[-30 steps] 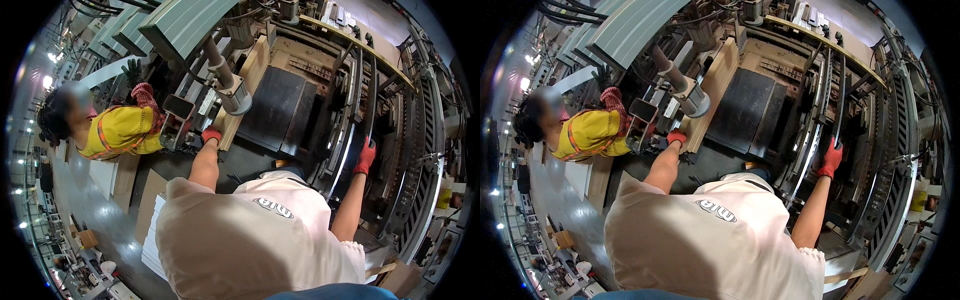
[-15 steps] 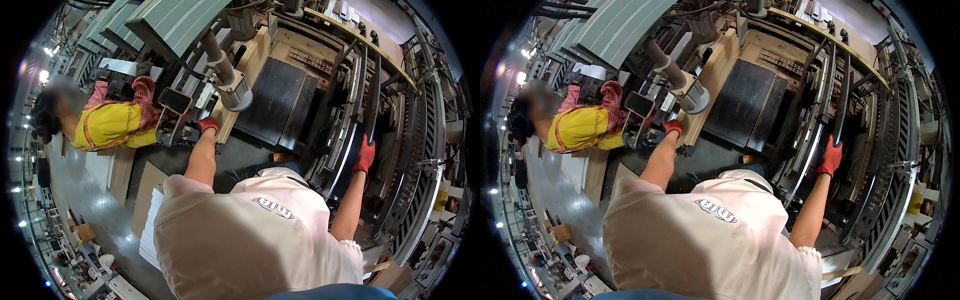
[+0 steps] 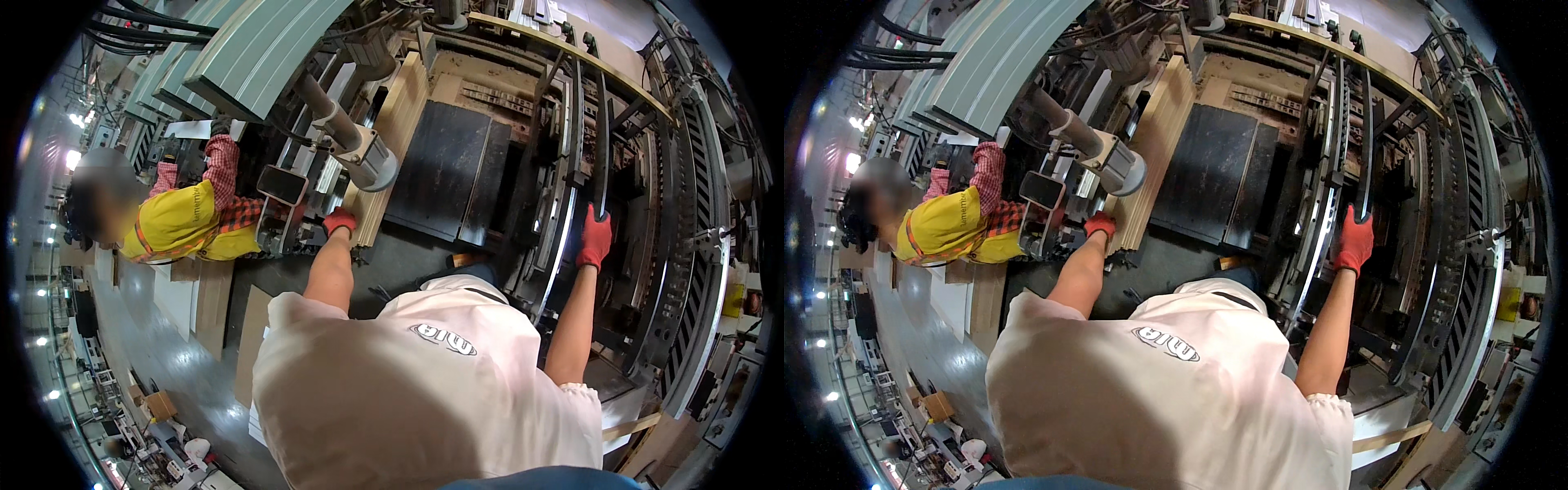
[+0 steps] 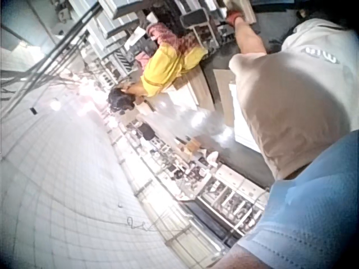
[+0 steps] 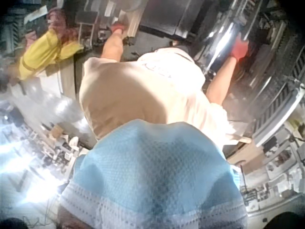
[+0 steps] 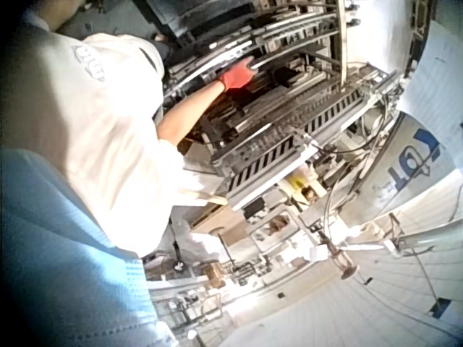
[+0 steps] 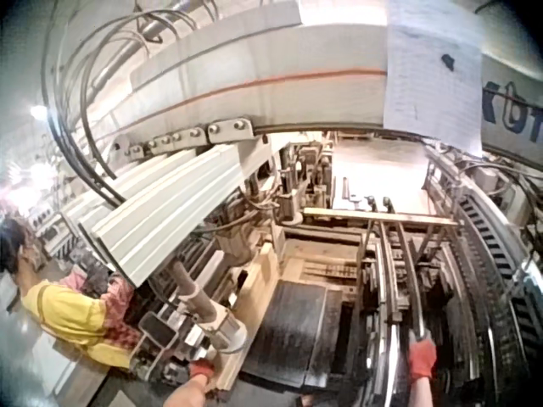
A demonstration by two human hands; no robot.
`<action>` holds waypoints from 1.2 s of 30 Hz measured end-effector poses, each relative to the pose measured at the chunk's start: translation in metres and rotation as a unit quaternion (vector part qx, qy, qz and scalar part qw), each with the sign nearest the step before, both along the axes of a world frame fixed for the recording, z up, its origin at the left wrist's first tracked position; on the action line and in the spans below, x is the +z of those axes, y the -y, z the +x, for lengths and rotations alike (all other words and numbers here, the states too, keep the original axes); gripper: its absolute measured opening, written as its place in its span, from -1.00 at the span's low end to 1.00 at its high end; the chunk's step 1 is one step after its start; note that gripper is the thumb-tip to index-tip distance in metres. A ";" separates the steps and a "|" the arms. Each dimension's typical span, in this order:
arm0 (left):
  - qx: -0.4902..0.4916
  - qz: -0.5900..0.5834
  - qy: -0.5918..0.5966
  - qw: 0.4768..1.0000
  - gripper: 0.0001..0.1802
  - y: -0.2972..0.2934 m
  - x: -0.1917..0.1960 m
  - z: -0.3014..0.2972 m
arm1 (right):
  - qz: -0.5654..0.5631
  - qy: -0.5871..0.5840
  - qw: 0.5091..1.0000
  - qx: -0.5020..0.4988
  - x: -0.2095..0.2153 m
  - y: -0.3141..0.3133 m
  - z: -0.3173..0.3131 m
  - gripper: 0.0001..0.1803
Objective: The person operates a wood processing machine by feeding long wooden panels into the mechanism and clearing processed pieces.
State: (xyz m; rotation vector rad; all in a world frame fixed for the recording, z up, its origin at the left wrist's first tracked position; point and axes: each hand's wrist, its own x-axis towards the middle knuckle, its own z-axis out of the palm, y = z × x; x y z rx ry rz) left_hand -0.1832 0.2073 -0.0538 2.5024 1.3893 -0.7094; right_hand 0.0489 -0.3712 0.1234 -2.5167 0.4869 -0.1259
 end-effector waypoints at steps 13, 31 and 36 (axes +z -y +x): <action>-0.333 -0.370 0.151 0.854 -0.19 0.173 0.017 0.053 | -0.005 0.022 1.000 -0.011 0.004 -0.003 -0.004 -0.36; -0.703 -0.276 0.243 0.609 -0.17 0.442 0.196 0.098 | 0.191 0.068 0.971 0.125 -0.038 0.055 -0.058 -0.47; -0.717 -0.282 0.231 0.595 -0.23 0.440 0.193 0.104 | 0.351 -0.008 0.930 0.108 0.001 0.064 -0.141 -0.56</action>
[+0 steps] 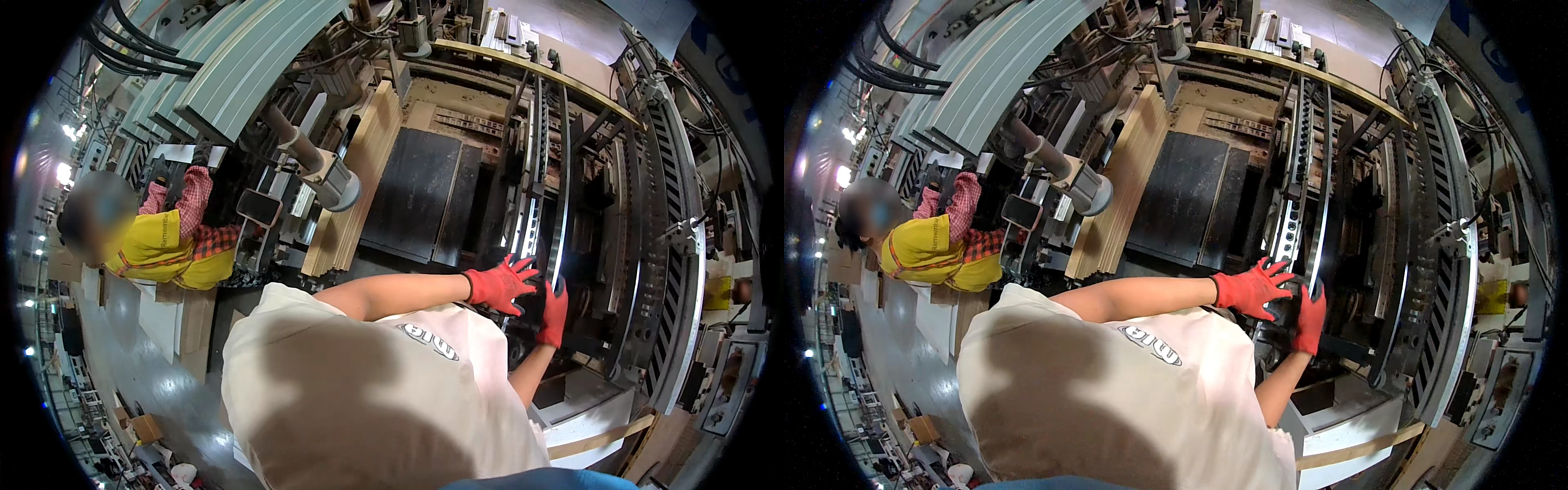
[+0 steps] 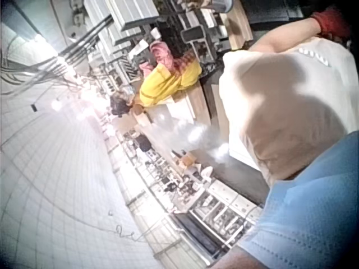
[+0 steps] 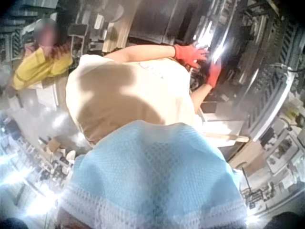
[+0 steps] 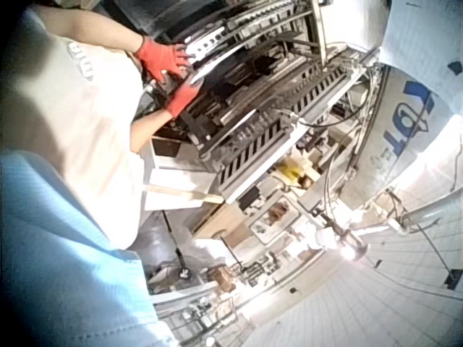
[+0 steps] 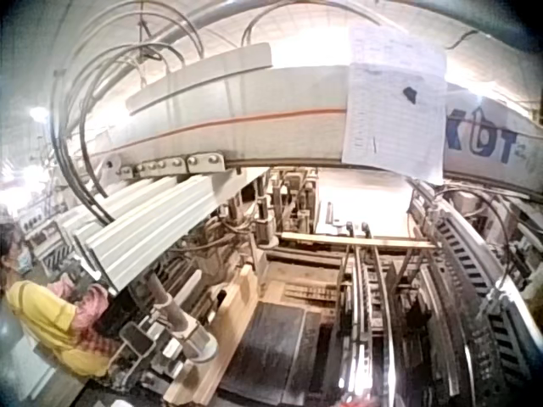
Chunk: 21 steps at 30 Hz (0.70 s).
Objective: The person operates a wood processing machine by feeding long wooden panels into the mechanism and clearing processed pieces.
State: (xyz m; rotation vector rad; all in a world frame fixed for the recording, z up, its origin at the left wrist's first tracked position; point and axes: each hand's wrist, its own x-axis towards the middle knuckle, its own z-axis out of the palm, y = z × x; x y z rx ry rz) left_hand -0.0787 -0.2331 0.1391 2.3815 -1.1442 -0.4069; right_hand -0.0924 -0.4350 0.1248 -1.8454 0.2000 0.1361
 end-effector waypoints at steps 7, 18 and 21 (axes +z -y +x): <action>0.009 0.035 0.001 0.999 -0.24 0.001 0.004 -0.001 | -0.246 0.100 0.943 -0.202 0.029 0.029 -0.106 -0.60; 0.015 0.010 0.014 1.000 -0.25 0.001 -0.001 -0.002 | -0.789 -0.006 0.267 -0.553 0.055 0.145 -0.262 -0.46; 0.009 0.020 0.019 1.000 -0.24 0.000 0.003 -0.001 | -0.756 -0.043 0.295 -0.582 0.034 0.151 -0.296 -0.44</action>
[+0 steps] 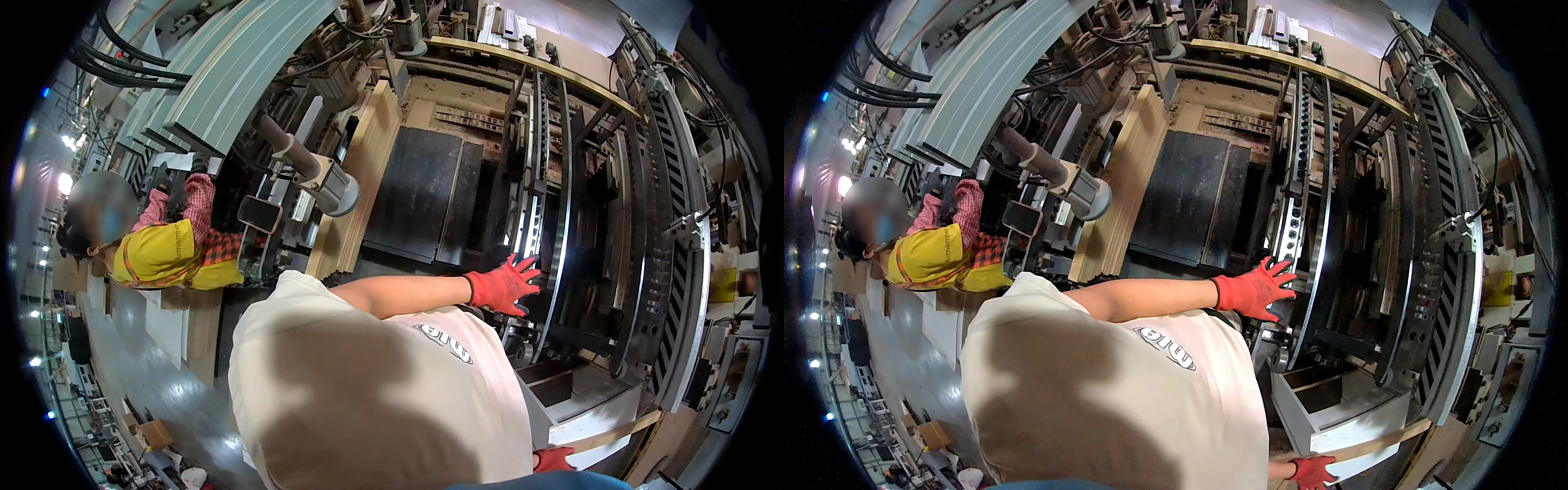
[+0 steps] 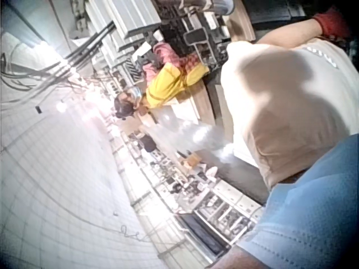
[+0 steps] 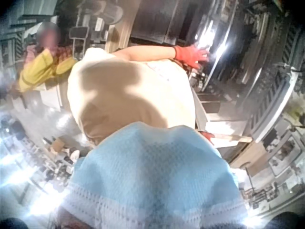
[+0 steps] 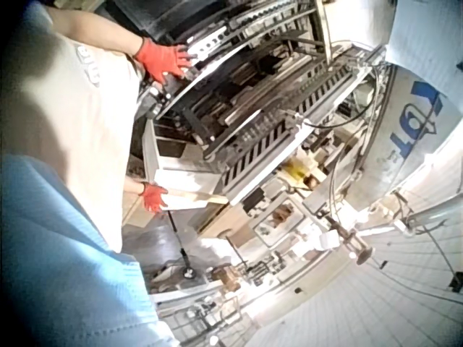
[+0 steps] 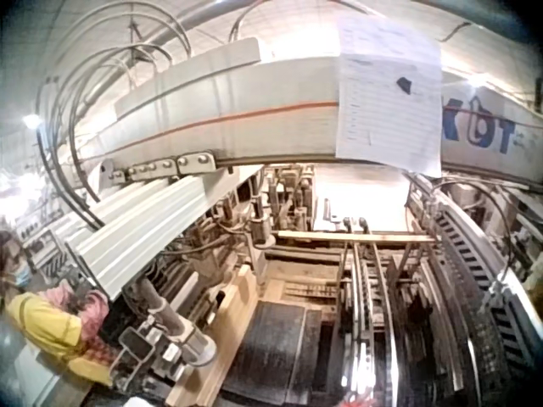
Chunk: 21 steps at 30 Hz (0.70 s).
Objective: The person operates a wood processing machine by feeding long wooden panels into the mechanism and clearing processed pieces.
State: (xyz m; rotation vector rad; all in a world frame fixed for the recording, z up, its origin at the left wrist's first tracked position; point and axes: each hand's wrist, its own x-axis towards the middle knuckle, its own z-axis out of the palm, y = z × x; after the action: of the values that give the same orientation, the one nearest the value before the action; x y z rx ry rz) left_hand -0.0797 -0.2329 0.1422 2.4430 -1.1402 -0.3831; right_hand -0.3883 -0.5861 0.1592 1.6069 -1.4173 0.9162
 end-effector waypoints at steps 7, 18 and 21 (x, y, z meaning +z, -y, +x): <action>0.005 0.002 0.009 1.000 -0.25 -0.002 0.001 -0.002 | 0.375 0.060 0.924 -0.056 -0.079 0.021 -0.055 -0.38; -0.005 -0.061 0.078 0.995 -0.29 -0.004 -0.012 0.003 | 0.397 0.157 0.898 -0.103 -0.074 0.020 -0.050 -0.45; 0.004 -0.004 0.050 0.999 -0.27 0.001 0.001 0.003 | 0.368 0.270 0.886 -0.082 -0.029 -0.005 -0.025 -0.42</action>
State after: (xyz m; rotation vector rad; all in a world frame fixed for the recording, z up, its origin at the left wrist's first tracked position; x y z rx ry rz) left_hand -0.0764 -0.2343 0.1428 2.4836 -1.1703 -0.2575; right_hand -0.4136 -0.5808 0.1300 1.7764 -2.4781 0.7974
